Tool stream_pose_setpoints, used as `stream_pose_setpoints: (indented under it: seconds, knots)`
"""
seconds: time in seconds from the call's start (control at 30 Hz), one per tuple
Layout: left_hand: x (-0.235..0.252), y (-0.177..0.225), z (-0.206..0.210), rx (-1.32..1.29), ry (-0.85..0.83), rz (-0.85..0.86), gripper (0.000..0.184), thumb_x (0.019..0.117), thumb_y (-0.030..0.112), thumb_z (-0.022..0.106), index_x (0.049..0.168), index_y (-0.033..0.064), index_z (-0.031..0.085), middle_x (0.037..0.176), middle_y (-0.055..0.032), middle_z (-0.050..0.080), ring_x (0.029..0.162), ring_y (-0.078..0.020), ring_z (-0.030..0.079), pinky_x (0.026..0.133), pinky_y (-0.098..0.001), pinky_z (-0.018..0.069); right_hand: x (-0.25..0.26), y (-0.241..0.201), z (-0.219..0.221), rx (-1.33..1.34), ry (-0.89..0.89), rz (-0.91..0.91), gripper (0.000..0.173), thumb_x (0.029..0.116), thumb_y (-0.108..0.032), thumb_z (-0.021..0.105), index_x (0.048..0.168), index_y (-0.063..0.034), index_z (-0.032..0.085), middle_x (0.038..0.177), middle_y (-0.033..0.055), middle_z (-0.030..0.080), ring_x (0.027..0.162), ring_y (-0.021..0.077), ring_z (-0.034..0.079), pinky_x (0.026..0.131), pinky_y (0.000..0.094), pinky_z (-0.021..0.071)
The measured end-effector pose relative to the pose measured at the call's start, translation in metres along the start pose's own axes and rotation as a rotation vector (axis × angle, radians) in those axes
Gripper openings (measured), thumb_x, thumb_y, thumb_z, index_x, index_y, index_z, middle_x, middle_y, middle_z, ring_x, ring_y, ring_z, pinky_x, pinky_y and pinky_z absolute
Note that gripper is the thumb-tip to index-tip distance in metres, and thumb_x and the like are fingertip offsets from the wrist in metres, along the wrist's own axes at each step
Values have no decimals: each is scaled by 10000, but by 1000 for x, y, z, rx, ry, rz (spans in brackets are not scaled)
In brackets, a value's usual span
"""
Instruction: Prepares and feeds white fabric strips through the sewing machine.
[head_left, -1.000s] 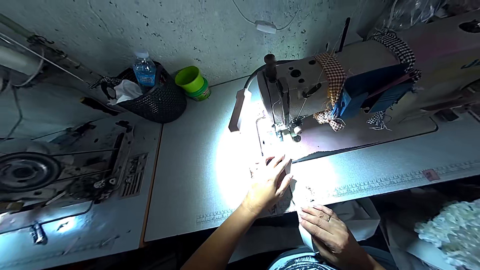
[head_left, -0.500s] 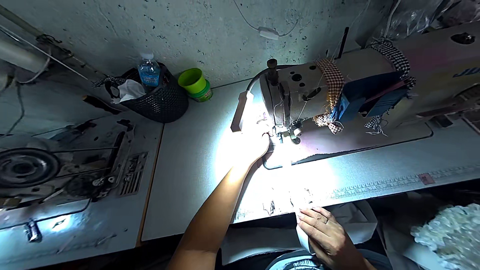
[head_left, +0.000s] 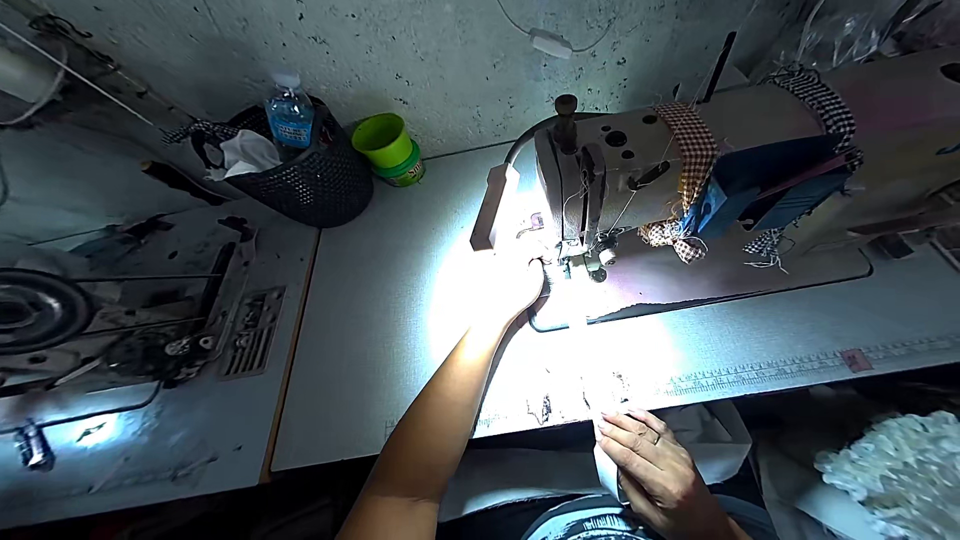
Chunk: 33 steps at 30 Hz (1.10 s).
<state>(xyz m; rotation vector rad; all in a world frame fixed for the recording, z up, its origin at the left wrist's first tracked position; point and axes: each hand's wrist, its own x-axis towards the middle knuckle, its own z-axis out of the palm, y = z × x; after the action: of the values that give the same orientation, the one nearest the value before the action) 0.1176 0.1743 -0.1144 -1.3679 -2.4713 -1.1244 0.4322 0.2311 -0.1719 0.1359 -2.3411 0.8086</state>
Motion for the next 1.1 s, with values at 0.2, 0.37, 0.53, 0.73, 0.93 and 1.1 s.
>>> stream_pose_setpoints:
  seconds: [0.2, 0.37, 0.53, 0.73, 0.93, 1.1]
  knots:
    - [-1, -3, 1, 31, -2, 10, 266, 921, -5, 501, 933, 55, 760, 1085, -91, 746, 1088, -243, 676, 960, -462, 500, 12, 2, 6, -25, 33, 87, 240, 990, -130, 543, 1053, -86, 770, 1153, 64, 765, 1213, 163, 662, 1139, 355, 428]
    - [-2, 1, -2, 30, -11, -16, 254, 925, -2, 496, 921, 48, 745, 1078, -91, 743, 1049, -229, 687, 921, -449, 515, 34, 10, 15, -94, 37, 124, 261, 957, -137, 544, 1012, -85, 794, 1116, 45, 775, 1182, 185, 681, 1124, 380, 452]
    - [-1, 2, -3, 8, -13, -7, 245, 909, -12, 500, 918, 30, 741, 1063, -114, 738, 1070, -260, 676, 929, -467, 505, 47, 14, 20, -171, 23, 143, 258, 942, -143, 553, 988, -86, 800, 1108, 36, 777, 1135, 187, 701, 1091, 384, 483]
    - [1, 5, -7, -12, -67, -49, 246, 938, -14, 487, 936, -4, 733, 1094, -146, 726, 1103, -274, 660, 963, -466, 490, 46, 14, 23, -189, 42, 142, 271, 932, -129, 550, 1014, -83, 804, 1105, 53, 777, 1129, 203, 707, 1088, 391, 487]
    - [3, 1, -9, 4, -100, -35, 254, 937, 7, 499, 925, 21, 753, 1054, -121, 736, 1050, -248, 678, 924, -457, 505, 34, 21, 17, -117, 42, 95, 242, 968, -112, 571, 1057, -100, 795, 1151, 43, 768, 1186, 189, 680, 1114, 385, 465]
    - [6, 1, -14, 13, -185, -69, 186, 966, 66, 579, 951, 0, 752, 1034, -157, 722, 1029, -281, 669, 934, -490, 489, 32, 25, 6, -64, 3, 77, 255, 987, -112, 571, 1117, -99, 789, 1202, 65, 753, 1217, 188, 663, 1116, 363, 462]
